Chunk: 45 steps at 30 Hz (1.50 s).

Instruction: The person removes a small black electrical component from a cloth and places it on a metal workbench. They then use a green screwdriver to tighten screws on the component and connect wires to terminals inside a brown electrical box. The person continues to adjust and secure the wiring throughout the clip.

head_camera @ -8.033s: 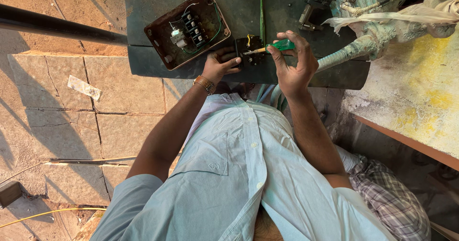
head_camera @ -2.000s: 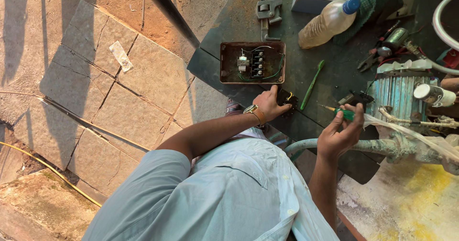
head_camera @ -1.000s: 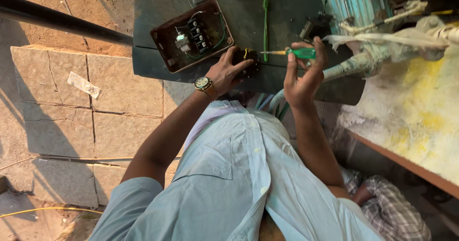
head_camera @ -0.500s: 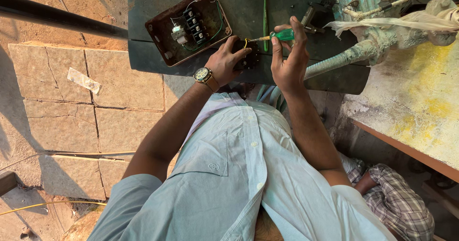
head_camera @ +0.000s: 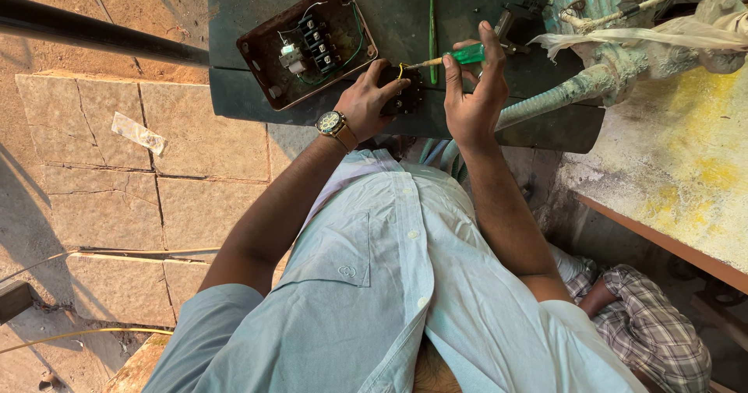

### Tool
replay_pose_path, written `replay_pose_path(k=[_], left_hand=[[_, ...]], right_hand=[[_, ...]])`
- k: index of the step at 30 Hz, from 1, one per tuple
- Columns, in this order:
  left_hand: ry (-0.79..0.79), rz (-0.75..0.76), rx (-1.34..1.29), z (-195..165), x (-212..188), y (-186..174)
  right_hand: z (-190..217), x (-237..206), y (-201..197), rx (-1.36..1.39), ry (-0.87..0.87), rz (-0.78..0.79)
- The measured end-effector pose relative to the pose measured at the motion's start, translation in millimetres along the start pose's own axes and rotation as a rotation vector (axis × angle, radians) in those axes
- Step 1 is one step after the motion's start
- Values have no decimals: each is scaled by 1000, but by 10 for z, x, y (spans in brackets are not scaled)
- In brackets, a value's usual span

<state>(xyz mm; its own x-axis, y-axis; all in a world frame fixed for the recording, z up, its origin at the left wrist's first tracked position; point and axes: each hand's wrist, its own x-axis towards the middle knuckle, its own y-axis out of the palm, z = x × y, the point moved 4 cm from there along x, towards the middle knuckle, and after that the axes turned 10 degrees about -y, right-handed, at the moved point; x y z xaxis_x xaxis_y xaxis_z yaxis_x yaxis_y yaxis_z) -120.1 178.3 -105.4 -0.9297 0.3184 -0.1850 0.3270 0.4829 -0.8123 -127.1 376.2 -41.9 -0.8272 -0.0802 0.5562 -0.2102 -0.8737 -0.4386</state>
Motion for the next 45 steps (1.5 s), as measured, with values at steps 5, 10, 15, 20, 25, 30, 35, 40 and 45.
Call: replay_pose_path(k=[5,10,15,20,25,30,35,40,45], left_hand=[[24,-26,14,-11,3,-1],[51,-44,18,-47,-1,-54],[116,-62,13,-88,7,-146],[73,49,59,-51,39,-146],[105,3,103,-62,47,-164],[98,16,100,-23,38,-156],[89,33,105,-4,36,-167],[75,32,86,11,6,-152],[111,-33,56,62,-20,-122]], right_hand=[[106,98,-19,-18,-56,14],[385,343,-156,-255,-299,60],[354,421,-235,89,-30,61],[367,458,-194,-42,-124,37],[433,472,-146,269,-101,73],[424,423,-129,-14,-146,59],[342,387,-61,137,-56,115],[343,362,-49,240,-61,110],[315,371,-51,24,-69,72]])
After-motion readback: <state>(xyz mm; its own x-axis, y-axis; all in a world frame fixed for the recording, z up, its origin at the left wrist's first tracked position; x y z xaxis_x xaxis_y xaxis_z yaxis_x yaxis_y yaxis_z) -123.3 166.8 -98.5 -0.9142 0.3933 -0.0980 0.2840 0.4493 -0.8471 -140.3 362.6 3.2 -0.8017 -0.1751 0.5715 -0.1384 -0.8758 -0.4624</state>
